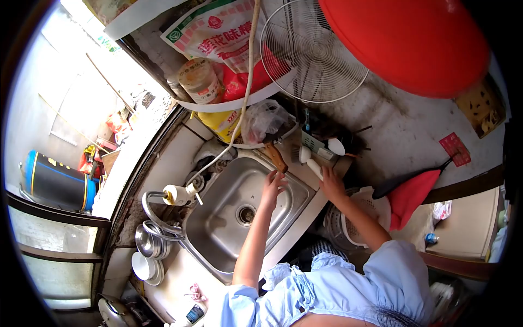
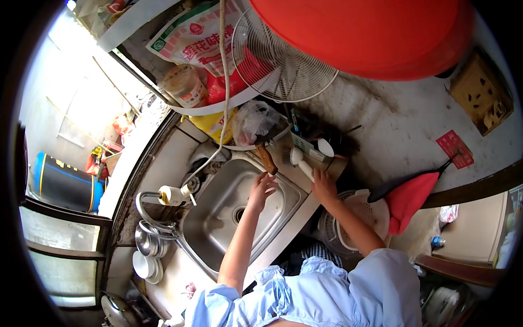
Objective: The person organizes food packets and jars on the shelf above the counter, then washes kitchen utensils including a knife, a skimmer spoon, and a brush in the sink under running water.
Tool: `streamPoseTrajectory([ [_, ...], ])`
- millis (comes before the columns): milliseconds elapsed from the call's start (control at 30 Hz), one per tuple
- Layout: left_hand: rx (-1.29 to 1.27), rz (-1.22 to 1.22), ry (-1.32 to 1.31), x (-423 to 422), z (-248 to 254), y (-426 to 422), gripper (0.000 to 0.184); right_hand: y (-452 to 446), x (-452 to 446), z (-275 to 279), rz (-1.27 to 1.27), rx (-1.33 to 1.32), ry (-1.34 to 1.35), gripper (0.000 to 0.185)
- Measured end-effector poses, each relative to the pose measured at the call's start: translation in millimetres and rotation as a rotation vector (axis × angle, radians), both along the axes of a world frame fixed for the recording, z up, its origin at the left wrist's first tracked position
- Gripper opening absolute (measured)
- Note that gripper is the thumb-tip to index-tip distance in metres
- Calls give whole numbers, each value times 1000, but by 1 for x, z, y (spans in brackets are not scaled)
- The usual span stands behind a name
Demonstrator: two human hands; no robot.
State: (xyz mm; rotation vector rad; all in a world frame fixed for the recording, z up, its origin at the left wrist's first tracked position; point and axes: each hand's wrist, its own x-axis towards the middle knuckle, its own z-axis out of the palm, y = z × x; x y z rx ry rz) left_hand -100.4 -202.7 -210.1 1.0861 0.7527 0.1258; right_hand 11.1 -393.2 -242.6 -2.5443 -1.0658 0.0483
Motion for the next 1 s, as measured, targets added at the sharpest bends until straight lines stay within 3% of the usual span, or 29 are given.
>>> streamPoseTrajectory([
  [167, -42, 159, 4, 53, -22, 25, 47, 4, -7, -2, -58, 10, 52, 46],
  [233, -290, 108, -127, 70, -31, 37, 34, 5, -11, 8, -89, 6, 124, 48],
  [300, -303, 110, -190, 77, -29, 32, 29, 3, -11, 0, -86, -3, 120, 49],
  [367, -62, 265, -131, 79, -23, 22, 22, -1, -12, -12, -81, 5, 103, 51],
  [600, -108, 252, -225, 57, 7, 20, 16, 0, -16, -12, -138, -37, 194, 49],
  [800, -21, 144, -148, 15, 40, -9, 15, 0, -13, -13, -121, 4, 156, 53],
  [1000, -51, 117, -103, -24, 40, -37, 17, -2, -19, 11, -100, -21, 31, 54],
])
